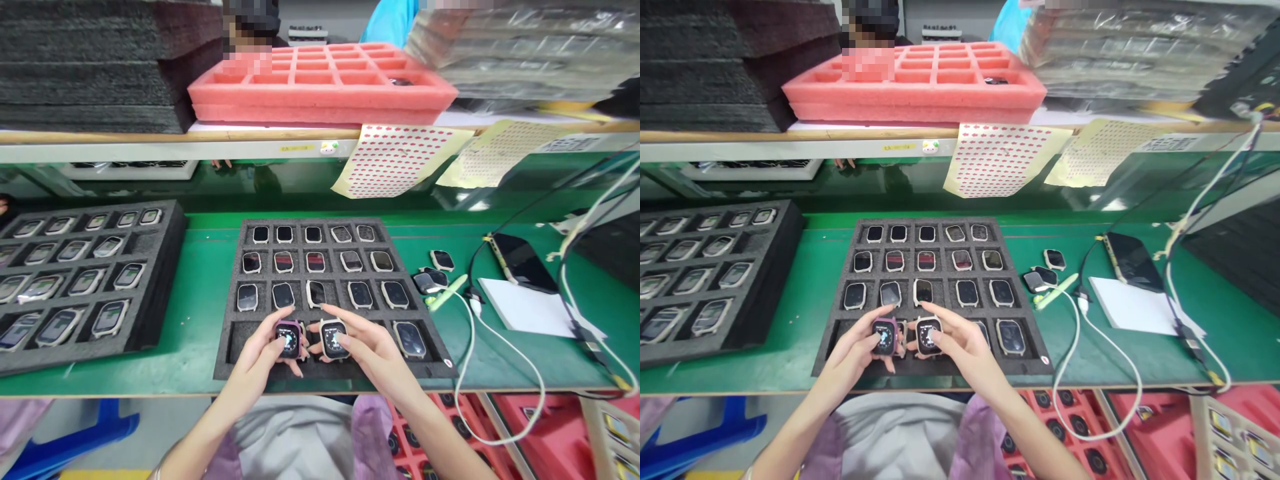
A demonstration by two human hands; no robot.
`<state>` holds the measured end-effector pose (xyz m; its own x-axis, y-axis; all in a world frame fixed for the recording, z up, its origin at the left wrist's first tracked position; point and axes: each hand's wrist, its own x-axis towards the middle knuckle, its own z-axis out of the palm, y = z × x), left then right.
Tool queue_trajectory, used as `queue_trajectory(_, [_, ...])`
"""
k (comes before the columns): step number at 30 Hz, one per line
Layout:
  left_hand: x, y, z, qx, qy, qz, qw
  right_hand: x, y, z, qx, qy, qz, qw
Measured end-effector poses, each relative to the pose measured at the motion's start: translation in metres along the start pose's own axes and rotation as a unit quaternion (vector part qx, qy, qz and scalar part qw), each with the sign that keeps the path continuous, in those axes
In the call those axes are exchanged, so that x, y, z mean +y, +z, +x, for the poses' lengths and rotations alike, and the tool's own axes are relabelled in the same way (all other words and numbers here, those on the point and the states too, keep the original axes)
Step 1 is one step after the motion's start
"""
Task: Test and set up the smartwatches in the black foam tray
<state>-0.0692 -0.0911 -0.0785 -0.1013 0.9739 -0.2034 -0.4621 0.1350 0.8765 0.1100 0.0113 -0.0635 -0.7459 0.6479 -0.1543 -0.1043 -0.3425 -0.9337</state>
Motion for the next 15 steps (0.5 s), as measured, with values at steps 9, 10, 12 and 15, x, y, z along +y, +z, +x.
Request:
queue_trajectory(9, [0.0026,0.0025,0.0002,-0.006,0.013,0.032,0.999,-0.0004,0.0056,-0.0023,0.009,0.004,-0.005,1.000])
queue_trajectory(10, [0.0025,0.0035,0.0003,0.001,0.018,0.047,0.999,0.0003,0.0047,-0.0026,0.002,0.005,-0.005,1.000])
queue_trajectory(12, [0.0022,0.0058,0.0003,0.023,0.030,0.085,0.996,0.0012,0.0024,-0.0031,-0.018,0.008,0.000,1.000])
queue_trajectory(15, [0.0021,0.0089,-0.0006,0.050,0.033,0.139,0.989,0.0017,-0.0007,-0.0029,-0.042,0.013,0.022,0.999])
